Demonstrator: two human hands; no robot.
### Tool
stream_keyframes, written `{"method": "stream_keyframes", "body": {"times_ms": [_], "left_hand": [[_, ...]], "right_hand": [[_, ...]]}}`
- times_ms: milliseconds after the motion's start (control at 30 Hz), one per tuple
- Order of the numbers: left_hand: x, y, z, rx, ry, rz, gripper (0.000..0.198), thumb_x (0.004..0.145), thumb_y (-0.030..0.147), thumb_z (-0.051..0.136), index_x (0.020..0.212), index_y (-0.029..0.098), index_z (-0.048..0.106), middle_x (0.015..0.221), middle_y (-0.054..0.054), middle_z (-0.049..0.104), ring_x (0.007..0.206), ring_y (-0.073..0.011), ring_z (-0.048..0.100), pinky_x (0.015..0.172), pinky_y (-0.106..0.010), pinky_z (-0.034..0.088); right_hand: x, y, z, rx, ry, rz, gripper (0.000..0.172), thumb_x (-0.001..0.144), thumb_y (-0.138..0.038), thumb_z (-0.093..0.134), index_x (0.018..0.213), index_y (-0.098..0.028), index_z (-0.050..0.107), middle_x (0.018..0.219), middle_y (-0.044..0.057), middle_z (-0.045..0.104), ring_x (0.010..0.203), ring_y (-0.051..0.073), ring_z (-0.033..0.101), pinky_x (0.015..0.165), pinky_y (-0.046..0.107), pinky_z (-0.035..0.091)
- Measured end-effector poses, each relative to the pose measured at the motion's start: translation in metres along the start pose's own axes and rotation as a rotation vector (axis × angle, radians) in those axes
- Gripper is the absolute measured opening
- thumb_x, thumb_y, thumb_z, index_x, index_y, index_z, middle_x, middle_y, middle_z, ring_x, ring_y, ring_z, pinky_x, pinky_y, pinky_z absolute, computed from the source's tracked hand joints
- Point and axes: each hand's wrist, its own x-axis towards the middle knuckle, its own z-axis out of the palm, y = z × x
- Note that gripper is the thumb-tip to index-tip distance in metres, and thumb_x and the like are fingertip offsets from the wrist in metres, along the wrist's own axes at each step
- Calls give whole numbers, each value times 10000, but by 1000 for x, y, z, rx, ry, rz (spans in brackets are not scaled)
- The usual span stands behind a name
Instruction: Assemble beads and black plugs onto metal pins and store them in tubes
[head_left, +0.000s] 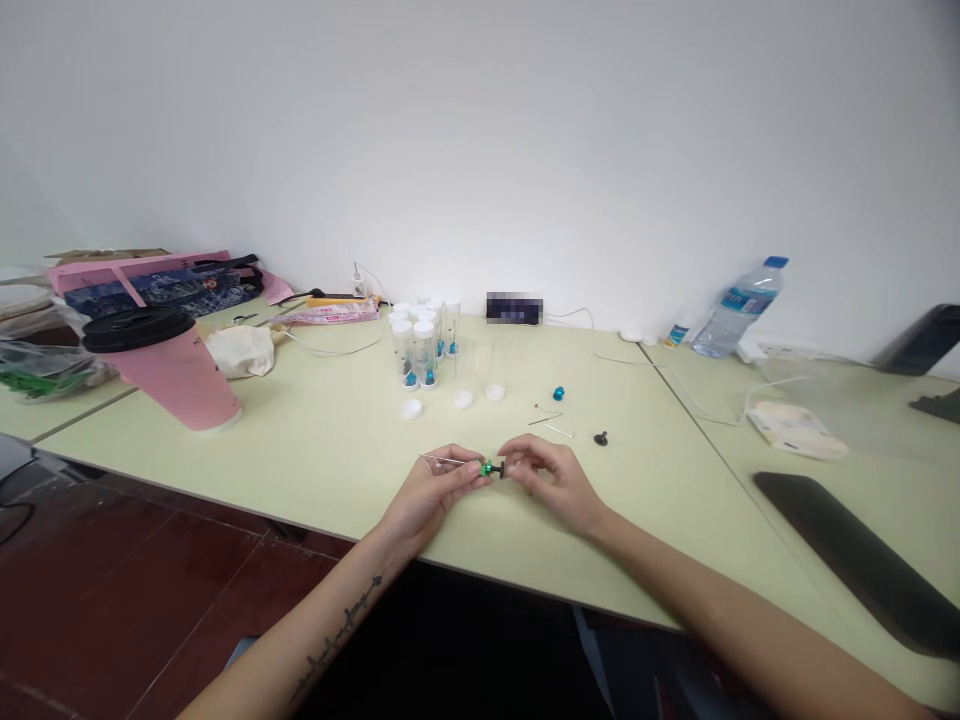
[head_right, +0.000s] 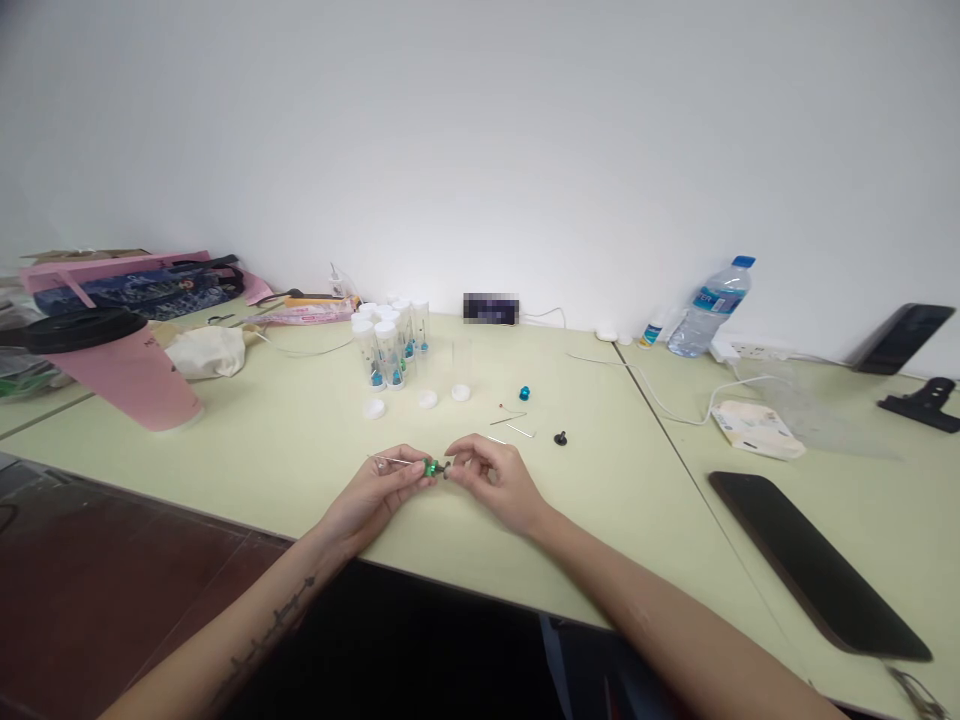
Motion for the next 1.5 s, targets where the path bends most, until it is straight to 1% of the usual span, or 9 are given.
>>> {"method": "stream_keyframes", "body": {"times_ms": [100,467,733,867,967,1100,1200,1367,1500], "left_hand": [[1,-1,-1,-4,-6,0,208,683,185,806,829,99,685,786,-65,729,742,-113,668,786,-221,507],[-1,-1,-1,8,-11,-16,184,673,182,810,787,111,685,764,-51,724,752,-117,658,782,-223,486],[-1,-1,-1,36,-13,-25,201,653,194,824,776,122,683,777,-45,724,740,-119,649,761,-232,474],[-1,-1,-1,50,-6,-15,221,629,203,838,766,118,687,765,-50,723,736,-126,642,758,-239,467],[-1,0,0,51,-8,-9,210,635,197,834,765,116,690,748,-44,719,727,-122,638,753,-236,463],[-1,-1,-1,33,2,-16,208,662,222,819,791,122,690,805,-64,731,778,-151,659,794,-267,466],[-2,-1,-1,31,9,-20,215,672,228,813,812,123,688,813,-73,734,788,-161,666,801,-278,466],[-2,-1,0,30,28,-18,229,641,224,832,795,121,697,796,-66,734,771,-155,665,802,-274,469],[-1,0,1,30,32,-11,232,613,218,848,767,120,705,775,-55,733,743,-136,657,814,-271,476]], "right_hand": [[0,-2,3,-37,-19,-6,238,839,-359,672,1007,-201,611,742,8,630,562,120,499,522,241,401],[-1,-4,5,-119,-37,8,169,899,-342,586,878,-178,620,658,-10,559,560,117,465,515,240,367],[1,-6,3,-148,-114,31,376,967,-374,450,662,-182,557,557,-30,478,512,111,412,511,242,319],[2,-7,3,-127,-143,47,478,992,-418,373,600,-182,512,546,-22,516,500,107,461,526,234,362],[1,-7,3,-121,-138,51,449,987,-421,393,633,-181,531,560,-21,531,510,107,479,528,230,372],[0,-5,4,-127,-76,42,219,902,-413,575,876,-195,561,642,-32,527,540,113,456,520,231,361],[0,-2,6,-119,-59,39,226,884,-411,604,945,-204,537,670,-33,536,528,110,453,510,233,363],[0,-1,4,-119,-56,43,248,893,-444,583,854,-199,575,639,-28,532,538,117,457,517,238,368],[1,-1,2,-105,-72,33,427,974,-470,406,698,-191,574,566,-21,531,524,121,489,556,253,391]]}}
